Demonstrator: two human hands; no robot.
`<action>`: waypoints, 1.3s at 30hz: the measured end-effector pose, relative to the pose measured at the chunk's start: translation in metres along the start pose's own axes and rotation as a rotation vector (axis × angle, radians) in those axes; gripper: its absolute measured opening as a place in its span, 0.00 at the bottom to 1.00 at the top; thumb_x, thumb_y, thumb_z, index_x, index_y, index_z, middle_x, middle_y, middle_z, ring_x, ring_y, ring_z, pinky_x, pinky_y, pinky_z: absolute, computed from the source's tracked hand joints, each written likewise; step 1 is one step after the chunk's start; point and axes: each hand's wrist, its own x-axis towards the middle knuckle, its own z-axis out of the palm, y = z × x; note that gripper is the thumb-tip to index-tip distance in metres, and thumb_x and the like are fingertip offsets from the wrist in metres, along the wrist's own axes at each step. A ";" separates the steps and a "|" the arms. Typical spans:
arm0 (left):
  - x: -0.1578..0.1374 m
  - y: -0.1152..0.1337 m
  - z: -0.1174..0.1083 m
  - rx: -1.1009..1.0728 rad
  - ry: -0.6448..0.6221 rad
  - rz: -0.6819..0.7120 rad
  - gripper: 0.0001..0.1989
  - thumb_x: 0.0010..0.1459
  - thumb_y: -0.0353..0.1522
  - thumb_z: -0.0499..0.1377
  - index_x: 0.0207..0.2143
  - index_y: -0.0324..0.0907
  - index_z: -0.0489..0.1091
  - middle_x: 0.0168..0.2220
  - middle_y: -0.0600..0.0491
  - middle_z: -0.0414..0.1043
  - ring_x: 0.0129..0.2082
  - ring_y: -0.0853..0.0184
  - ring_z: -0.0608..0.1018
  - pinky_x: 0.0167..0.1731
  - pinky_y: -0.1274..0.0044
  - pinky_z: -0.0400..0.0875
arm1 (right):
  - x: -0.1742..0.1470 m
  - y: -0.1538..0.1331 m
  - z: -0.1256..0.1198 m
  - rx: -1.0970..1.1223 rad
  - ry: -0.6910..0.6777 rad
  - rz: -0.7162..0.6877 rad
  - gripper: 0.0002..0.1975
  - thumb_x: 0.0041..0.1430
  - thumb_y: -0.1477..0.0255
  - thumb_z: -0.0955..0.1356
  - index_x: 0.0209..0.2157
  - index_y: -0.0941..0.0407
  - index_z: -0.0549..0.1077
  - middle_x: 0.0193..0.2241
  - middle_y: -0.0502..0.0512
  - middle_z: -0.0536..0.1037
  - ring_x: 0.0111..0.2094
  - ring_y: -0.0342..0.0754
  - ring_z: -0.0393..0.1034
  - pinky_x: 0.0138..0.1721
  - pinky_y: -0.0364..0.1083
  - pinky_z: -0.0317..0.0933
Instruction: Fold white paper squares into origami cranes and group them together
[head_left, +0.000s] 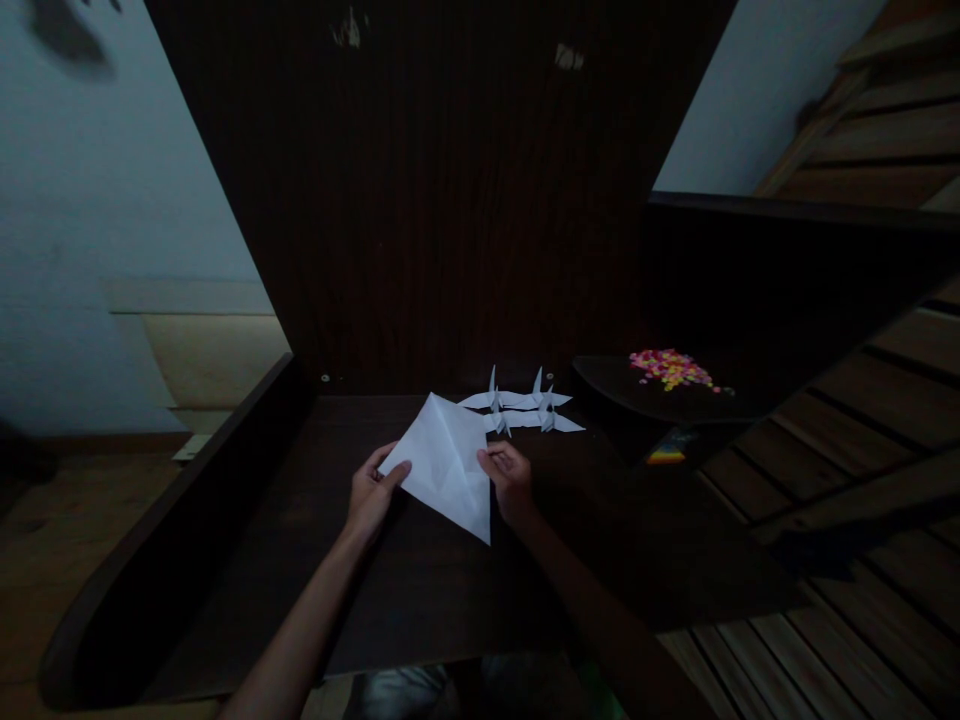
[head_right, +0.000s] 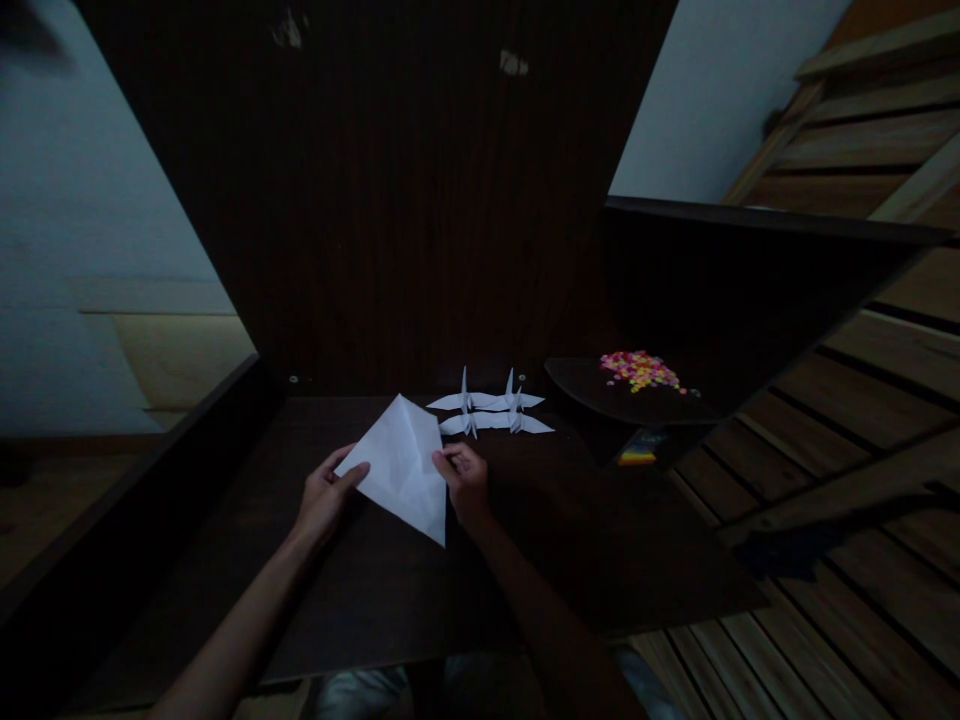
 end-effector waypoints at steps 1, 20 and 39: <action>0.001 0.000 -0.002 -0.012 0.033 0.006 0.27 0.39 0.36 0.69 0.44 0.38 0.72 0.28 0.53 0.76 0.22 0.68 0.75 0.23 0.80 0.67 | 0.003 0.000 -0.002 0.035 0.050 0.002 0.10 0.43 0.66 0.73 0.23 0.55 0.70 0.22 0.48 0.71 0.27 0.44 0.66 0.31 0.44 0.60; -0.001 0.019 -0.016 -0.249 -0.233 -0.096 0.19 0.35 0.29 0.68 0.35 0.36 0.75 0.26 0.51 0.78 0.21 0.66 0.76 0.22 0.79 0.67 | 0.027 -0.008 -0.021 0.217 0.121 0.047 0.17 0.44 0.61 0.73 0.27 0.54 0.64 0.23 0.47 0.74 0.23 0.43 0.67 0.23 0.41 0.58; 0.007 0.016 -0.020 0.037 -0.153 0.019 0.14 0.38 0.38 0.70 0.21 0.37 0.74 0.17 0.56 0.69 0.15 0.73 0.68 0.17 0.81 0.58 | 0.029 -0.017 -0.024 0.032 0.006 0.030 0.16 0.43 0.61 0.74 0.23 0.56 0.67 0.19 0.47 0.74 0.22 0.43 0.66 0.25 0.41 0.57</action>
